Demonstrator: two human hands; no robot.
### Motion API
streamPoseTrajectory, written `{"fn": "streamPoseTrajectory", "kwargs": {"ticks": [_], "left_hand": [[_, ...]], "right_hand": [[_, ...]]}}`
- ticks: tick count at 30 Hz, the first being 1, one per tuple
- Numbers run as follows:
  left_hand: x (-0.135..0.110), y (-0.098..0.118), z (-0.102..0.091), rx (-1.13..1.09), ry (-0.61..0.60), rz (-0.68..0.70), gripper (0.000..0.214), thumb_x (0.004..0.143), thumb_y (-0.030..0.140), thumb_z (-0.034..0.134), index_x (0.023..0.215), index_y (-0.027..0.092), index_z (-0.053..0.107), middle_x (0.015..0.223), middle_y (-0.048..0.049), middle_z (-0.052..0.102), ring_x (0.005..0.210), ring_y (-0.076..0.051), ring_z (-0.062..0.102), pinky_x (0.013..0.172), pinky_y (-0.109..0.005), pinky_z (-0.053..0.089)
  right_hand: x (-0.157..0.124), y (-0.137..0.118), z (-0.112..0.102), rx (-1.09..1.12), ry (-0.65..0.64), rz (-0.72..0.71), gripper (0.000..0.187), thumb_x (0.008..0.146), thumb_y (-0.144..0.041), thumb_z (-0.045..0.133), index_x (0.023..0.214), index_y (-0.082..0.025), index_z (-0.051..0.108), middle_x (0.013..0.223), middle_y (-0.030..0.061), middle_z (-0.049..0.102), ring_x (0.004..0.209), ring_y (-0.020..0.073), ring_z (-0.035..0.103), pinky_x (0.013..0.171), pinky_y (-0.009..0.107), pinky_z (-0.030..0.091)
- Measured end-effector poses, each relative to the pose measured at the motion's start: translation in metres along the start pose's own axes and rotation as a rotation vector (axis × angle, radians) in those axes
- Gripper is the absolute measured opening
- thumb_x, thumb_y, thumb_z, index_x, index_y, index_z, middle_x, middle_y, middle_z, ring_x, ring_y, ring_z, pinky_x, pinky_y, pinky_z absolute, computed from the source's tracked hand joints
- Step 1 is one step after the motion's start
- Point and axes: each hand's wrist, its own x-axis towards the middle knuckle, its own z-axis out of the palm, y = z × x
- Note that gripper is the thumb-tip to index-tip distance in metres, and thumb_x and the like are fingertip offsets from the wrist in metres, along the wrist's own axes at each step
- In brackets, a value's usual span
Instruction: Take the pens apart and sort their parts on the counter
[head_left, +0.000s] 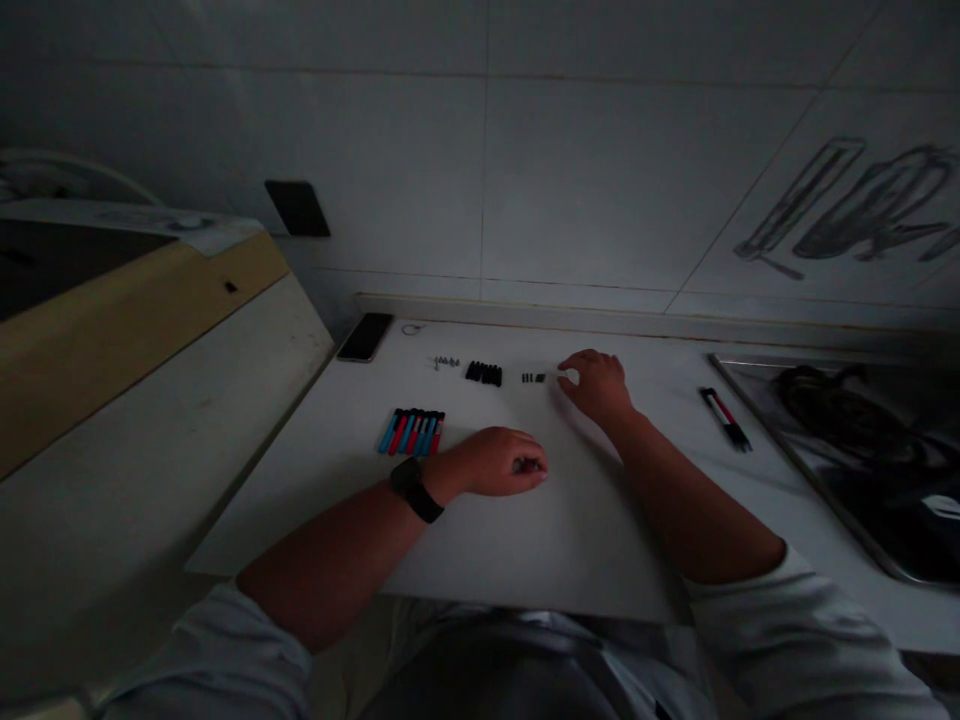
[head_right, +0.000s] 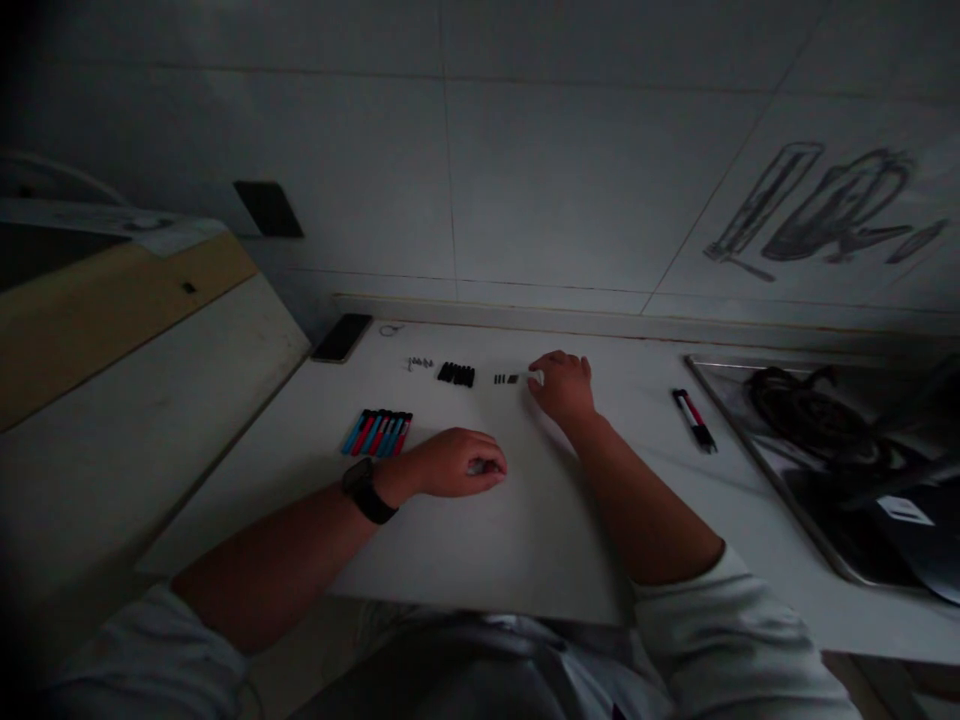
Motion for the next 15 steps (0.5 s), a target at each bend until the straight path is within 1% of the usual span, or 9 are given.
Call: {"fn": "streamPoseTrajectory", "kwargs": {"ticks": [2,5,9,15], "left_hand": [[0.0,0.0,-0.001,-0.001,0.003,0.003,0.013,0.094,0.025,0.063,0.095,0.018,0.074,0.087,-0.0039,0.071,0.078,-0.015,0.063,0.076,-0.027,0.046],[0.0,0.0,-0.001,0.007,0.005,0.007,0.013,0.094,0.025,0.063,0.095,0.018,0.074,0.087,-0.0035,0.071,0.077,-0.014,0.062,0.075,-0.027,0.045],[-0.001,0.0,-0.002,0.008,0.016,0.001,0.013,0.095,0.024,0.063,0.095,0.018,0.074,0.087,-0.0029,0.071,0.076,-0.013,0.061,0.074,-0.026,0.044],[0.0,0.001,-0.002,0.018,0.01,-0.016,0.013,0.095,0.023,0.063,0.094,0.018,0.074,0.086,-0.0031,0.071,0.076,-0.014,0.061,0.073,-0.026,0.045]], "right_hand": [[-0.008,0.004,0.001,0.001,0.006,0.013,0.025,0.092,-0.036,0.067,0.112,-0.026,0.077,0.127,0.0093,0.069,0.121,0.0327,0.059,0.117,0.061,0.028],[-0.014,0.0,0.008,0.01,0.013,0.002,0.027,0.093,-0.038,0.064,0.113,-0.026,0.077,0.132,0.0102,0.066,0.124,0.0322,0.057,0.119,0.06,0.026],[-0.009,-0.013,0.018,-0.011,-0.012,-0.005,0.03,0.094,-0.039,0.062,0.116,-0.025,0.077,0.138,0.0111,0.062,0.129,0.0338,0.052,0.121,0.063,0.021],[-0.003,-0.02,0.022,-0.002,-0.023,-0.008,0.029,0.095,-0.035,0.061,0.116,-0.026,0.077,0.136,0.0108,0.063,0.127,0.0338,0.053,0.12,0.063,0.022]]}}
